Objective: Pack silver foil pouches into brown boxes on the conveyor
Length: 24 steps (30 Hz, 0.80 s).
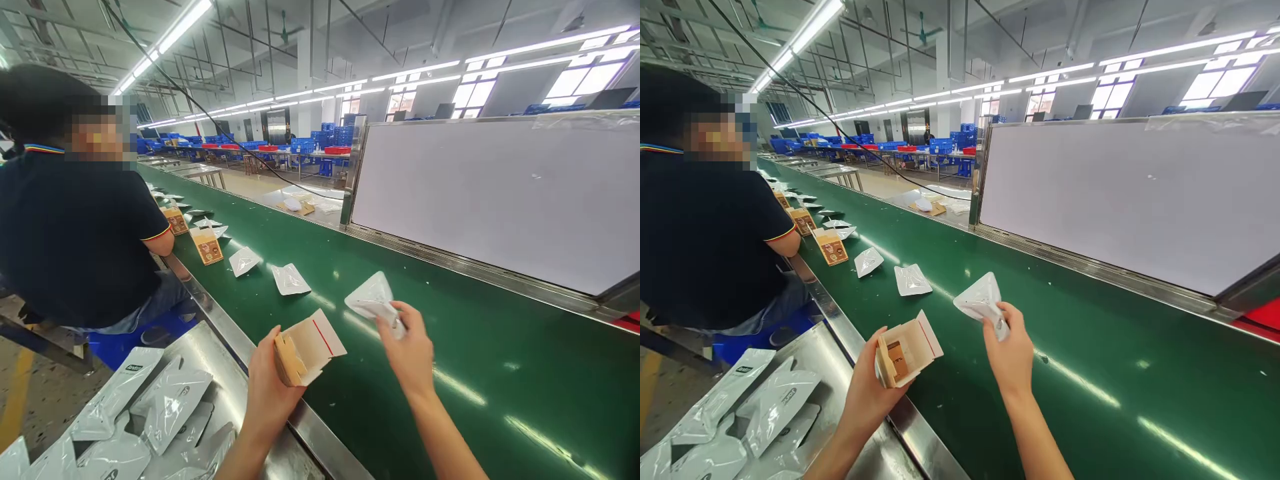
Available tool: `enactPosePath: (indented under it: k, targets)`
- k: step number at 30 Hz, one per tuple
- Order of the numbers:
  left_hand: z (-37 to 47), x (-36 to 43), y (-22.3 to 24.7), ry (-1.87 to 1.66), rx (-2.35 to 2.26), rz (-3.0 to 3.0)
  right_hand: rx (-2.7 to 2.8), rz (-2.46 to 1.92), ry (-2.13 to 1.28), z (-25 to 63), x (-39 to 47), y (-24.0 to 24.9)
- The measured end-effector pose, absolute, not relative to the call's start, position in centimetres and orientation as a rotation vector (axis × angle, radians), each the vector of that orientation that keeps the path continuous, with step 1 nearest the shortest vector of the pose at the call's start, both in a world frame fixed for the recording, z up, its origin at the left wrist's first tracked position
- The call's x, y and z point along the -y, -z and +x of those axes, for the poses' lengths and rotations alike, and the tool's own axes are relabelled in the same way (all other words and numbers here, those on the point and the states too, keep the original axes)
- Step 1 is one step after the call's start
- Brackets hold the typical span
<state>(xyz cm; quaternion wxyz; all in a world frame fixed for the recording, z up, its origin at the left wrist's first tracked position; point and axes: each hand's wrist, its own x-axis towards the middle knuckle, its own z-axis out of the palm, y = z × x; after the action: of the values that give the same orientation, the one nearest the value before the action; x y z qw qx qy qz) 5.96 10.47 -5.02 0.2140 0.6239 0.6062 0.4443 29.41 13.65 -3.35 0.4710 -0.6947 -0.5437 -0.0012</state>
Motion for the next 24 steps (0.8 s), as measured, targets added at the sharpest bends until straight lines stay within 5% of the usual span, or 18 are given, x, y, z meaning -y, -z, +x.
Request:
enactPosePath:
  k: [6, 12, 20, 24]
  targets:
    - [9.0, -8.1, 6.6, -1.278, -1.623, 1.879, 1.764, -0.974, 0.312, 27.5, -5.4, -1.7]
    - [10.6, -7.0, 6.5, -1.350, -1.547, 2.052, 2.198, -1.044, 0.399, 25.9, -3.9, -0.5]
    - [11.5, -5.2, 8.1, -1.412, -1.440, 1.917, 2.431, -1.255, -0.801, 24.7, -3.6, -2.0]
    - [10.6, -4.6, 8.1, -1.246, -1.334, 1.930, 2.313, -1.379, -0.730, 24.7, -4.2, -3.0]
